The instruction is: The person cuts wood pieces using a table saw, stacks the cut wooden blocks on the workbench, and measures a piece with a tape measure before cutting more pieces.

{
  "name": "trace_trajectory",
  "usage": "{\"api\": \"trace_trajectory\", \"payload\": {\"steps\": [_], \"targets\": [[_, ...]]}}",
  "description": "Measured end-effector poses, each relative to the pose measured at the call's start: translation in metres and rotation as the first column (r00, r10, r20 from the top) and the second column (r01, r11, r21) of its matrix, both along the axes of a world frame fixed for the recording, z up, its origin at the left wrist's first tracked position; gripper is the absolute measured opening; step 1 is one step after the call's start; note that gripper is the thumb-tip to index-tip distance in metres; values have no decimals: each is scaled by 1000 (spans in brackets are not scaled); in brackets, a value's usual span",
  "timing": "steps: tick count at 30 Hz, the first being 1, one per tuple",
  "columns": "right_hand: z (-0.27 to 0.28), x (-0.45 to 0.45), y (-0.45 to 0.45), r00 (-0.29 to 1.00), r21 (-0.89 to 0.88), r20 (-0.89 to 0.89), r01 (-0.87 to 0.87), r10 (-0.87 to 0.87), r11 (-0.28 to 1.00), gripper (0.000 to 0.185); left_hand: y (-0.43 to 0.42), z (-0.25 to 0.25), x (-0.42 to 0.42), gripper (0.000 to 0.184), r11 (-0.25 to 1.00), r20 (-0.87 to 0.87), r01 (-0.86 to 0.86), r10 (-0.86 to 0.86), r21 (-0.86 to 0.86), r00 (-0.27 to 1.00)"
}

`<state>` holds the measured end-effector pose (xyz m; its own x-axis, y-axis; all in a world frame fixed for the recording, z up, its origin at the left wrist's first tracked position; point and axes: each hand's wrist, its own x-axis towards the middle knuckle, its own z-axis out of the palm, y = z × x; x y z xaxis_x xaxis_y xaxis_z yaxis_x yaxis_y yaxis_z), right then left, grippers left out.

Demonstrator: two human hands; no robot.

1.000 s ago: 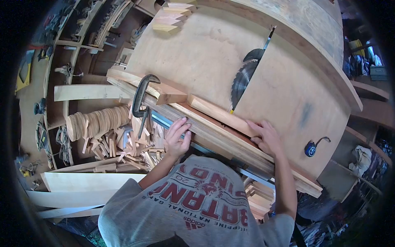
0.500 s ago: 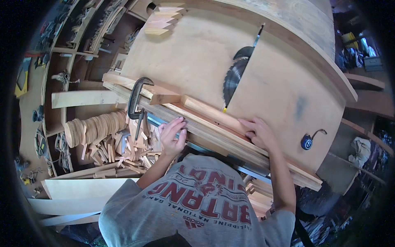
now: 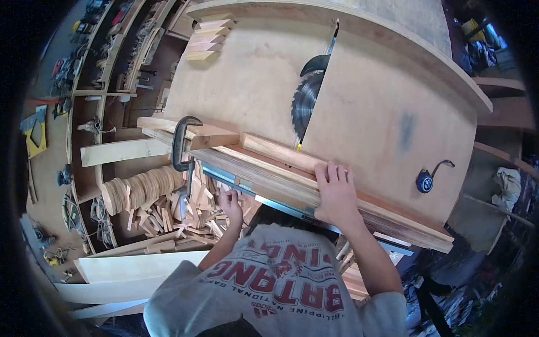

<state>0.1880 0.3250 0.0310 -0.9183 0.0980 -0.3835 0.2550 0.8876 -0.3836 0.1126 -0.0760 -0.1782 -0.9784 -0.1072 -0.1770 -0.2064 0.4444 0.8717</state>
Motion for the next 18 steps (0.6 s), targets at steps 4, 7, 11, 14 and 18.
{"api": "trace_trajectory", "payload": {"steps": [4,7,11,14,18], "targets": [[-9,0,-3,998,-4,-42,54,-54,999,99,-5,-91,-28,59,739,650,-516,141,433,747],[-5,-2,-1,998,-43,-36,49,-50,998,96,35,-94,-62,64,312,613,-545,-187,778,768],[-4,0,-6,996,-16,-53,67,-67,998,92,68,-85,-83,64,110,567,-563,-299,819,767],[-6,-1,-5,995,-30,-45,93,-94,995,89,75,-82,-91,64,76,553,-565,-343,822,759],[-11,6,-12,988,11,-121,102,-100,995,76,70,-82,-94,65,70,546,-568,-393,820,740]]}}
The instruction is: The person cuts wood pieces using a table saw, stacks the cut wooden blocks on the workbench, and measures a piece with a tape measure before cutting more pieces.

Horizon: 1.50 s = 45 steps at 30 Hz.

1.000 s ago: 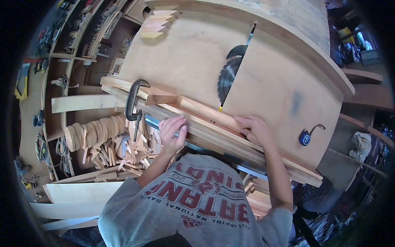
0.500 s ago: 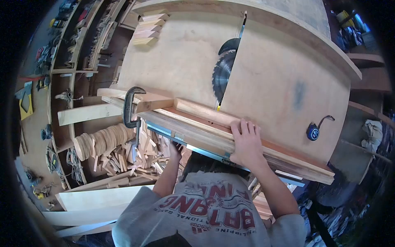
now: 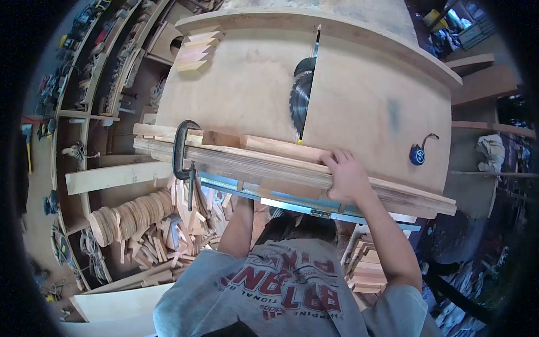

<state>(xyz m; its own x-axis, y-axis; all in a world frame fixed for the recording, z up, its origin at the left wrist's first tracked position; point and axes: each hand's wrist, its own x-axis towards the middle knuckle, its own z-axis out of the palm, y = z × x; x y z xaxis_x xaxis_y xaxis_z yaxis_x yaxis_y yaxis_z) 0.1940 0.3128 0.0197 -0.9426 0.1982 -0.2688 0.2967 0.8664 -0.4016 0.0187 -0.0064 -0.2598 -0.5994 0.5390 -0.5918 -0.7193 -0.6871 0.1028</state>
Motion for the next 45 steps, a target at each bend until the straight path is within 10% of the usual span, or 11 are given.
{"api": "trace_trajectory", "payload": {"steps": [7,9,12,14,16,19,45], "targets": [[-7,0,3,999,-40,53,5,-3,999,83,-44,-5,18,65,990,-4,27,-28,-140,1000],[-4,1,1,999,-23,32,-8,9,1000,82,-62,16,46,56,638,50,85,-73,-765,996],[1,-3,1,998,7,61,-8,7,1000,79,-96,43,78,44,381,-293,-198,-207,-903,934],[0,-2,1,992,18,127,-4,2,1000,76,-77,137,74,29,339,-719,-668,-538,-662,439],[-3,1,1,995,-20,99,18,-16,1000,78,-49,202,6,35,369,-762,-863,-647,-343,26],[5,-1,-1,999,20,48,-11,10,1000,77,-6,259,-86,53,423,-702,-891,-686,-167,-193],[5,-61,70,995,-28,95,13,-11,1000,84,87,240,-179,50,380,-568,-912,-790,-155,-233]]}}
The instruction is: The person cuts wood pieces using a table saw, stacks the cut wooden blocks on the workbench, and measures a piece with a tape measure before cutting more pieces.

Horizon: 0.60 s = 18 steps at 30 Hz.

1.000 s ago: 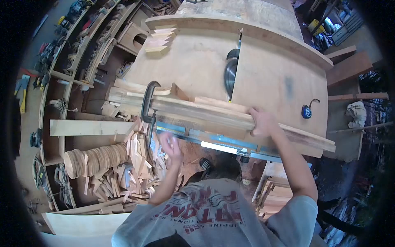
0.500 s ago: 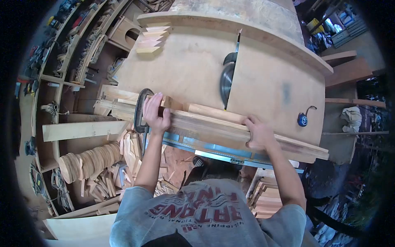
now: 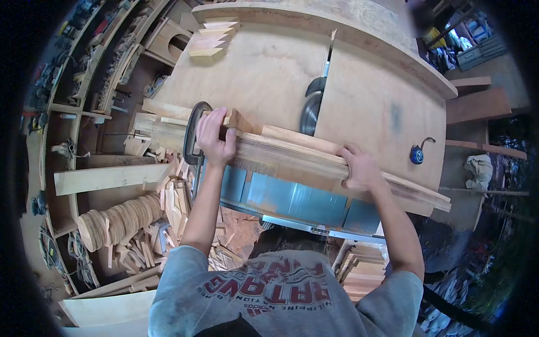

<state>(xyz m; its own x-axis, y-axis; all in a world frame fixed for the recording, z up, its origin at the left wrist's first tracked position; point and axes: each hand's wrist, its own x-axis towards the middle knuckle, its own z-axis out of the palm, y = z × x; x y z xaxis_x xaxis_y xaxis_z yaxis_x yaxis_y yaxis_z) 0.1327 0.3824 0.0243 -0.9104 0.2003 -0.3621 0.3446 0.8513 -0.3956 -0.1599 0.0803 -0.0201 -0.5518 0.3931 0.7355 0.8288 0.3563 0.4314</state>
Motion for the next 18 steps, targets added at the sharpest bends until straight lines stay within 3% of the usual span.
{"api": "trace_trajectory", "payload": {"steps": [4,12,18], "targets": [[-6,-10,18,999,55,-25,-37,39,998,86,16,-2,-13,49,1000,-15,-3,3,-1,1000],[1,-38,46,1000,4,3,5,-5,1000,86,48,0,-37,48,1000,-6,13,-13,7,1000],[-10,-60,82,1000,18,-13,-22,22,1000,84,77,4,-59,62,997,22,-5,7,-79,1000]]}}
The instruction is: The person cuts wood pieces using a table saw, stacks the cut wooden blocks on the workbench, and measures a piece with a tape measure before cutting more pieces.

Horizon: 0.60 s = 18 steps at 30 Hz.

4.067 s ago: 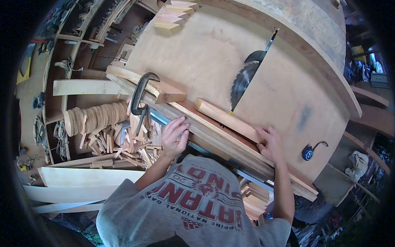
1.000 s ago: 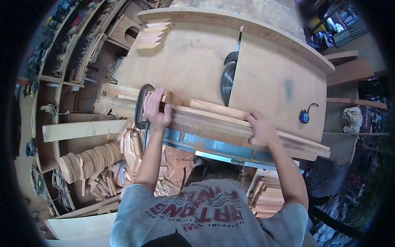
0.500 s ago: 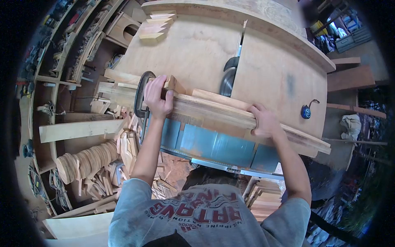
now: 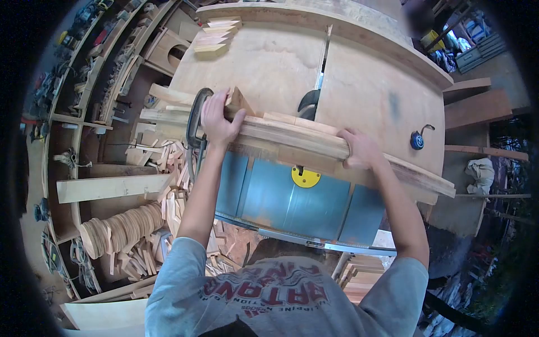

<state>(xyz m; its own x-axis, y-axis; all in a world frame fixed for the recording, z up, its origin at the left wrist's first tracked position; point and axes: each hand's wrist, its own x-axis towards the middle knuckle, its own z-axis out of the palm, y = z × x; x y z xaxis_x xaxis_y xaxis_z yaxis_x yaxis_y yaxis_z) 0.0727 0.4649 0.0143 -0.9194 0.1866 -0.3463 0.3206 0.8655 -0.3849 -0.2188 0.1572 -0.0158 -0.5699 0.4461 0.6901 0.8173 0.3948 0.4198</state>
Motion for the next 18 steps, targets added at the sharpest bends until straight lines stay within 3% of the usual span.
{"api": "trace_trajectory", "payload": {"steps": [3,5,6,7,9,10,18], "targets": [[-5,-2,8,1000,-11,-20,-2,2,1000,84,12,10,1,67,998,-19,-40,39,-54,999],[-5,-3,10,998,-1,-61,-1,1,1000,83,16,20,2,65,980,132,-78,103,-181,986],[-6,-2,9,999,-21,-46,2,-3,1000,82,21,14,-1,55,991,131,-81,95,-108,987],[-6,-3,9,999,-39,-34,0,-1,999,81,18,16,1,55,990,114,-90,102,-106,988],[-8,2,2,998,-4,-59,-23,23,1000,81,15,23,2,53,979,239,-93,136,-181,962],[-8,6,-1,998,27,-61,-33,35,999,80,12,23,5,48,981,191,-109,140,-162,972],[-3,96,-109,996,48,-68,-55,58,997,76,-97,29,94,47,954,268,-112,189,-278,945]]}}
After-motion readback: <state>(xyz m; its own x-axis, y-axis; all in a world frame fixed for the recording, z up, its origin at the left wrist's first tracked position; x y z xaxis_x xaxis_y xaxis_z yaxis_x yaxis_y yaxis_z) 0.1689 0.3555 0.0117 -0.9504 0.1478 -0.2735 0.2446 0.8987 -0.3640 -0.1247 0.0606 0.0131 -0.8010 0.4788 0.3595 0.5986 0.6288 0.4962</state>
